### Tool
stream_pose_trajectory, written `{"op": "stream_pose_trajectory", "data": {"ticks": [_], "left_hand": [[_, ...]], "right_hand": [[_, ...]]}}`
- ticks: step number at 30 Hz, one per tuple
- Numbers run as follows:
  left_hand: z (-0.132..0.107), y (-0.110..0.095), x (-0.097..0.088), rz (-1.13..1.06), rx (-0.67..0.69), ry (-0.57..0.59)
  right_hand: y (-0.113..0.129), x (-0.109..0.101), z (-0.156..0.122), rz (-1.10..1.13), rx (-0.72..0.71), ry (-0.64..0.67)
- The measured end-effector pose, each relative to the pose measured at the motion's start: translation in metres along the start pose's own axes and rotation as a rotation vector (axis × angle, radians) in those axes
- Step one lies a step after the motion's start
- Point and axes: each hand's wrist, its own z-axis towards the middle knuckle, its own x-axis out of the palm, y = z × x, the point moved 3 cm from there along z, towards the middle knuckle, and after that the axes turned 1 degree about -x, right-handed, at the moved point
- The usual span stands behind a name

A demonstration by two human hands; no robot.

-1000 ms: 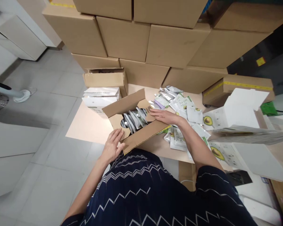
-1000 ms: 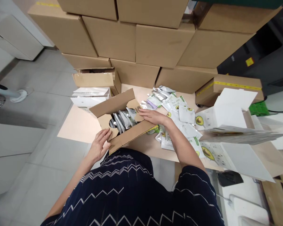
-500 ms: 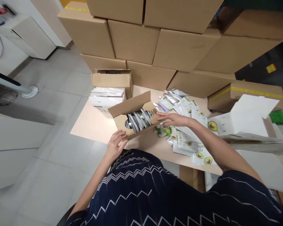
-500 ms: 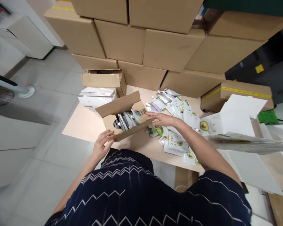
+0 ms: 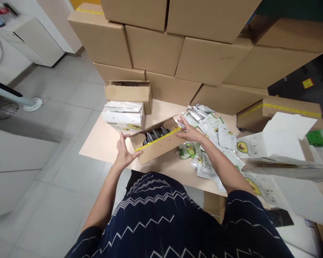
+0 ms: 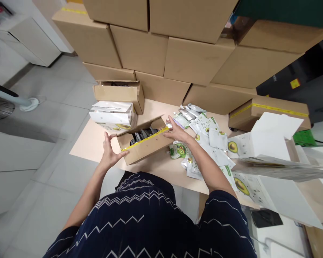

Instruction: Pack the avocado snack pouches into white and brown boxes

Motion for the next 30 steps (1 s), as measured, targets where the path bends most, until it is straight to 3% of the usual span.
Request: {"op": "stream_pose_trajectory", "data": {"ticks": [5, 12, 15, 17, 20, 24, 27, 30], "left_hand": [[-0.021, -0.021, 0.001, 0.179, 0.221, 0.099], [-0.049, -0.037, 0.028, 0.194, -0.023, 0.174], [-0.054, -0.034, 0.036, 0.121, -0.093, 0.214], [-0.057, -0.027, 0.032, 0.107, -0.091, 0.21], [-0.062, -0.006, 0.009, 0.105, -0.086, 0.206], [-0.064, 0.038, -0.042, 0.139, -0.199, 0.232], [-0.05, 0.071, -0.084, 0.204, -0.288, 0.277], [-0.024, 0.094, -0.114, 0.254, -0.351, 0.291]], "right_hand": [[-0.003, -0.004, 0.004, -0.134, -0.123, 0.103], [-0.012, -0.002, -0.004, -0.243, -0.112, 0.301], [-0.007, 0.002, -0.008, -0.26, -0.122, 0.311], [0.0, 0.011, -0.012, -0.272, -0.131, 0.293], [0.013, 0.038, -0.019, -0.247, -0.164, 0.277], [0.036, 0.095, -0.022, -0.164, -0.166, 0.254], [0.058, 0.142, -0.016, -0.127, -0.138, 0.244], [0.08, 0.181, -0.002, -0.099, -0.101, 0.215]]}}
